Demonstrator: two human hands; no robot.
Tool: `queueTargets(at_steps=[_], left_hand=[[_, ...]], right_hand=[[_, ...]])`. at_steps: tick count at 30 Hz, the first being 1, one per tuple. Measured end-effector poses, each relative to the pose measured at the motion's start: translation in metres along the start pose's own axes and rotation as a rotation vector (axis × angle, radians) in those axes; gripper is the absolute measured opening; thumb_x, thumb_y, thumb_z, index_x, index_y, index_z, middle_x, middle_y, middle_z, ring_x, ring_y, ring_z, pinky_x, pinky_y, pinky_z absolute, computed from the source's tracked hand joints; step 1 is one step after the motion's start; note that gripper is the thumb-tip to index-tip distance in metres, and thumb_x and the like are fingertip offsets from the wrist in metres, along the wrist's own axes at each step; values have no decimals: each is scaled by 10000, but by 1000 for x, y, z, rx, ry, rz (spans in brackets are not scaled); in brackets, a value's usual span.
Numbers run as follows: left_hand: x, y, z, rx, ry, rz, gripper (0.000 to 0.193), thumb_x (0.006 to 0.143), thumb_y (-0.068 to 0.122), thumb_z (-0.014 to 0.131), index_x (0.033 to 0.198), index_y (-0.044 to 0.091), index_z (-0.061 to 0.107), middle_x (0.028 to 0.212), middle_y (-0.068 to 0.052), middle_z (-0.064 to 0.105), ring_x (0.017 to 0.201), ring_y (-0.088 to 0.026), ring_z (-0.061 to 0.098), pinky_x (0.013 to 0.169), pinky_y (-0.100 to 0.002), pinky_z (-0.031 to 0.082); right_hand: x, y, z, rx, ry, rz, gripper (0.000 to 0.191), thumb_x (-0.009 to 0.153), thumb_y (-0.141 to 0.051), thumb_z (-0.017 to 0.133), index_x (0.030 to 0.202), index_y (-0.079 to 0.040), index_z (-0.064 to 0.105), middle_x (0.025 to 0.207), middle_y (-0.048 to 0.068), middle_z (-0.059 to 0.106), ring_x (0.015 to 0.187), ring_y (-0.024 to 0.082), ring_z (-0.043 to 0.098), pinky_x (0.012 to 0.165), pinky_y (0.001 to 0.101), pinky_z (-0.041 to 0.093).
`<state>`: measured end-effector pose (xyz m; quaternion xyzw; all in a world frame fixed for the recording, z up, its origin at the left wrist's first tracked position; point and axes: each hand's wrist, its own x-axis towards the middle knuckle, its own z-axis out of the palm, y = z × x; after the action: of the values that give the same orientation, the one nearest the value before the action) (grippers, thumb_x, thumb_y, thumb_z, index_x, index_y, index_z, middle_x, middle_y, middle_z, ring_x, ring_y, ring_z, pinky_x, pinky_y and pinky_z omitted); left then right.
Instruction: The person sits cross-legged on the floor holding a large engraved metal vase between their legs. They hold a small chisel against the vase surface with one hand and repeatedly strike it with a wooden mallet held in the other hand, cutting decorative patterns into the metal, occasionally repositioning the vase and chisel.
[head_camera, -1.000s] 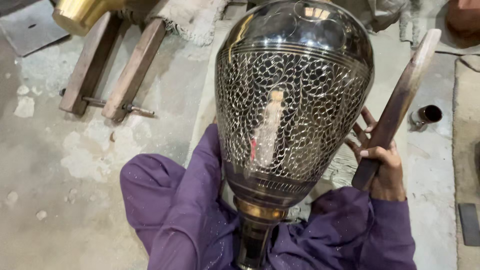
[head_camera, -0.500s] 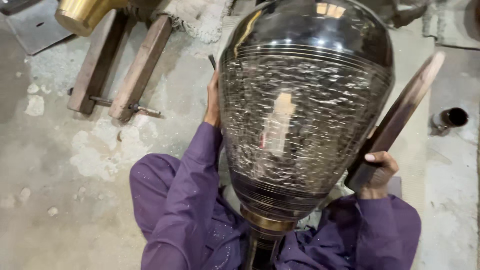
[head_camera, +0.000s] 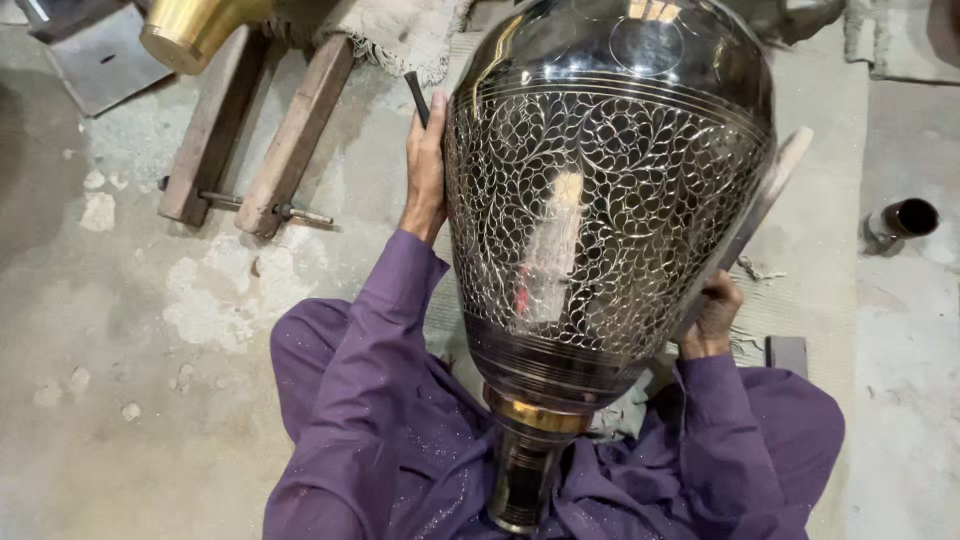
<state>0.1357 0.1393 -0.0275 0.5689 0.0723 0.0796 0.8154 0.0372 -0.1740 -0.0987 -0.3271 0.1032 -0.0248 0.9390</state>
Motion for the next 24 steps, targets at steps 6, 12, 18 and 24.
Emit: queueTargets(at_steps=[6,12,18,24], left_hand=[[-5,4,5,83,-2,49,698,1068,533,544,1404,-78,567,988,-91,659,711,-110,635,611,-261,557],[-24,4,-9,418,80,172,600,1036,566,447,1345,63,558,1107,-36,691,936,-126,681,790,-319,579],[-83,6,-52,544,14,85,524,1149,477,387,1127,8,620,913,-87,623,776,-174,568,675,-354,485],[-155,37,-48,432,-230,121,325,1113,352,453,1257,65,504,819,-65,735,752,-158,742,652,-331,609]], right_hand=[[0,-7,-4,-121,97,132,57,855,-78,572,868,-77,628,787,41,650,647,162,655,619,285,602],[-34,-36,-9,-471,-62,86,461,798,-51,607,1240,-62,476,1210,126,515,1102,269,528,926,401,503],[-112,-72,-10,-813,-229,-160,857,705,-61,583,1535,-59,370,1629,201,383,1544,361,349,1227,505,338],[-174,-63,-73,-1024,-242,-311,377,791,0,695,1149,-4,574,1399,207,617,1303,331,607,1124,465,491]])
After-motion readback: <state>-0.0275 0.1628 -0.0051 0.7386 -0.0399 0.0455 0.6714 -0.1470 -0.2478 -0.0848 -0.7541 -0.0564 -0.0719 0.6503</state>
